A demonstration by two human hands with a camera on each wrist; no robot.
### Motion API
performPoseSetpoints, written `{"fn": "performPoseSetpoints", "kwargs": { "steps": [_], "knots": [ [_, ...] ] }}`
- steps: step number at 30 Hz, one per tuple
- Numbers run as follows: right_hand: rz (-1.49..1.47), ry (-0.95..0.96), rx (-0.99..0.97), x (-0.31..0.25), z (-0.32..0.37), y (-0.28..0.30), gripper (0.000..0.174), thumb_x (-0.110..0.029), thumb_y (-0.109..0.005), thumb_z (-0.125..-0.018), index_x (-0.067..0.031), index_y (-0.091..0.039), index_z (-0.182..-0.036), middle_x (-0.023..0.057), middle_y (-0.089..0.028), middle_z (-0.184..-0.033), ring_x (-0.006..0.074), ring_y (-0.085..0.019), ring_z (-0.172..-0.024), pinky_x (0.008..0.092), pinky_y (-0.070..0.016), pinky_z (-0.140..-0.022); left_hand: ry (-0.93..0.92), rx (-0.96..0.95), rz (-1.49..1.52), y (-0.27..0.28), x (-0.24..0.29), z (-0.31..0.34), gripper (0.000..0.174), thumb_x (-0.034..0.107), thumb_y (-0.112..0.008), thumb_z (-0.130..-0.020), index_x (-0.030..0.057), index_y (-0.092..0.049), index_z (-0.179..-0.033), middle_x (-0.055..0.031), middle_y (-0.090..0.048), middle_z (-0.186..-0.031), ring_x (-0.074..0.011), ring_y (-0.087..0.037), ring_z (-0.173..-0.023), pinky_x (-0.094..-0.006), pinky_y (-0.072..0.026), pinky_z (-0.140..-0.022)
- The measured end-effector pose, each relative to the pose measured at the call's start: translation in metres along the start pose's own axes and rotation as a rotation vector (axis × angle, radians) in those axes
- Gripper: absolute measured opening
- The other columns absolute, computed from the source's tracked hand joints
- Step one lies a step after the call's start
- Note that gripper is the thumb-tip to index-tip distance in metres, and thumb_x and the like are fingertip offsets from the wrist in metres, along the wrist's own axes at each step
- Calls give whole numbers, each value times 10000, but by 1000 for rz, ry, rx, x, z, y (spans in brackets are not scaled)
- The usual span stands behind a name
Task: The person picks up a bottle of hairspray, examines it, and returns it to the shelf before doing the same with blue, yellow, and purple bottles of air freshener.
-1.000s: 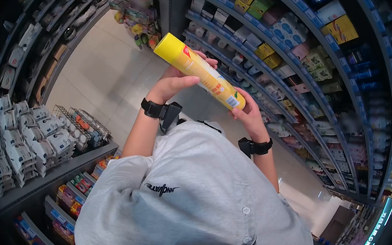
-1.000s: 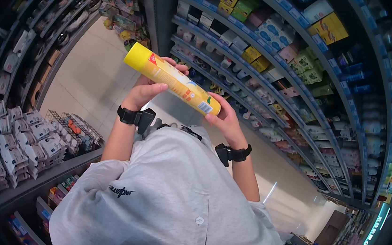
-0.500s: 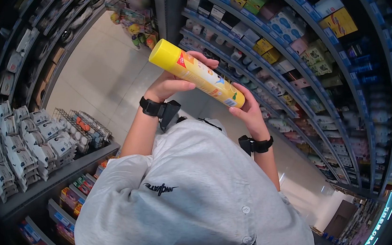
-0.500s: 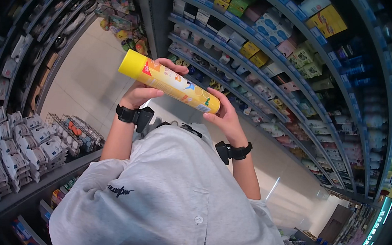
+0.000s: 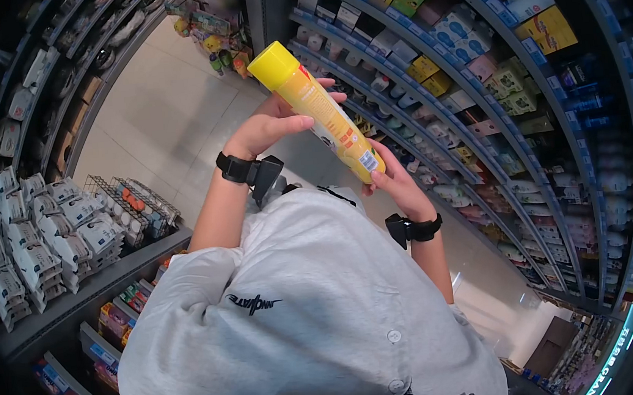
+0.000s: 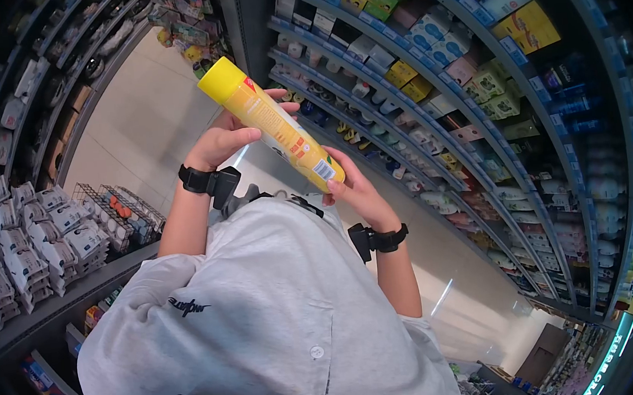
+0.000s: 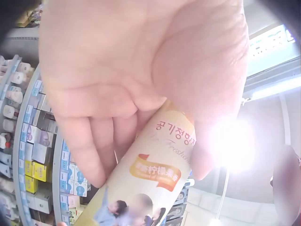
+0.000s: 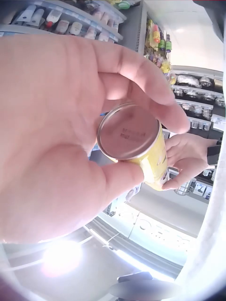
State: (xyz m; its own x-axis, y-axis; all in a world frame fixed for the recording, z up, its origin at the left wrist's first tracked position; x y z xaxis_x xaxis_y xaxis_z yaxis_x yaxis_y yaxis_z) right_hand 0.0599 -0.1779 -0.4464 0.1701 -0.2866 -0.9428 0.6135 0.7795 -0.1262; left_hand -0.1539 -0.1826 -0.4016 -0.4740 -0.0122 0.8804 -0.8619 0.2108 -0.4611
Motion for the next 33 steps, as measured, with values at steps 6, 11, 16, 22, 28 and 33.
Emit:
{"fn": "performPoseSetpoints", "kwargs": {
  "steps": [6, 11, 16, 22, 28, 33],
  "knots": [
    [-197, -14, -94, 8, -8, -9, 750, -651, -419, -961, -79, -363, -1441, 117, -626, -1092, 182, -642, -846, 284, -525, -686, 55, 33, -12, 19, -17, 5, 816, 242, -795, -781, 72, -382, -1465, -142, -520, -1418, -264, -498, -1323, -397, -419, -1088],
    [-329, -61, -182, 16, -10, -6, 690, -637, -353, -987, -46, -486, -1317, 137, -655, -989, 202, -643, -856, 321, -517, -738, -27, 76, -89, 11, -2, 4, 778, 236, -818, -774, 66, -431, -1427, -114, -536, -1400, -228, -518, -1290, -387, -403, -1099],
    [-404, -63, -203, 23, -12, -11, 638, -584, -349, -1012, -26, -560, -1237, 139, -665, -987, 212, -637, -892, 338, -494, -795, -17, 14, -43, 4, -4, -3, 775, 280, -840, -758, 58, -459, -1396, -113, -563, -1366, -230, -545, -1257, -389, -405, -1095],
    [-97, 69, -25, 3, -20, -14, 627, -480, -590, -951, -31, -458, -1367, 84, -620, -1132, 175, -615, -963, 304, -479, -842, -51, 179, -93, 25, -19, -9, 697, 351, -818, -799, 38, -490, -1328, -84, -631, -1229, -195, -605, -1138, -358, -461, -1011],
    [97, 111, 68, 0, -28, -11, 631, -244, -718, -903, -34, -408, -1412, 53, -598, -1189, 122, -576, -1082, 271, -479, -898, 100, 385, -241, 33, -27, -9, 624, 414, -758, -855, 43, -503, -1287, -77, -631, -1191, -146, -612, -1074, -314, -494, -916],
    [-184, 65, -92, -5, -25, -17, 589, -368, -637, -920, -14, -443, -1348, 106, -660, -1017, 170, -659, -866, 299, -533, -721, 138, 353, -180, 34, -29, -10, 606, 377, -712, -897, 37, -466, -1335, -100, -602, -1275, -177, -596, -1149, -326, -492, -956]
  ]
}}
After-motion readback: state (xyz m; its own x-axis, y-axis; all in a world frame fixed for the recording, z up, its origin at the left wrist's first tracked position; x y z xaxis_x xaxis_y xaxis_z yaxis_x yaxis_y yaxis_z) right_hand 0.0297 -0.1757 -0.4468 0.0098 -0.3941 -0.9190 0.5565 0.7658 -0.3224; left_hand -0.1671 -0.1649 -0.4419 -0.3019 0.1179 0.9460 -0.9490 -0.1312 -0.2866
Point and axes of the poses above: each hand's wrist, its own z-axis away from the middle knuckle, its own y-axis out of the back of the hand, x = y × z, the point moved 8 cm from there along -z, towards the middle knuckle
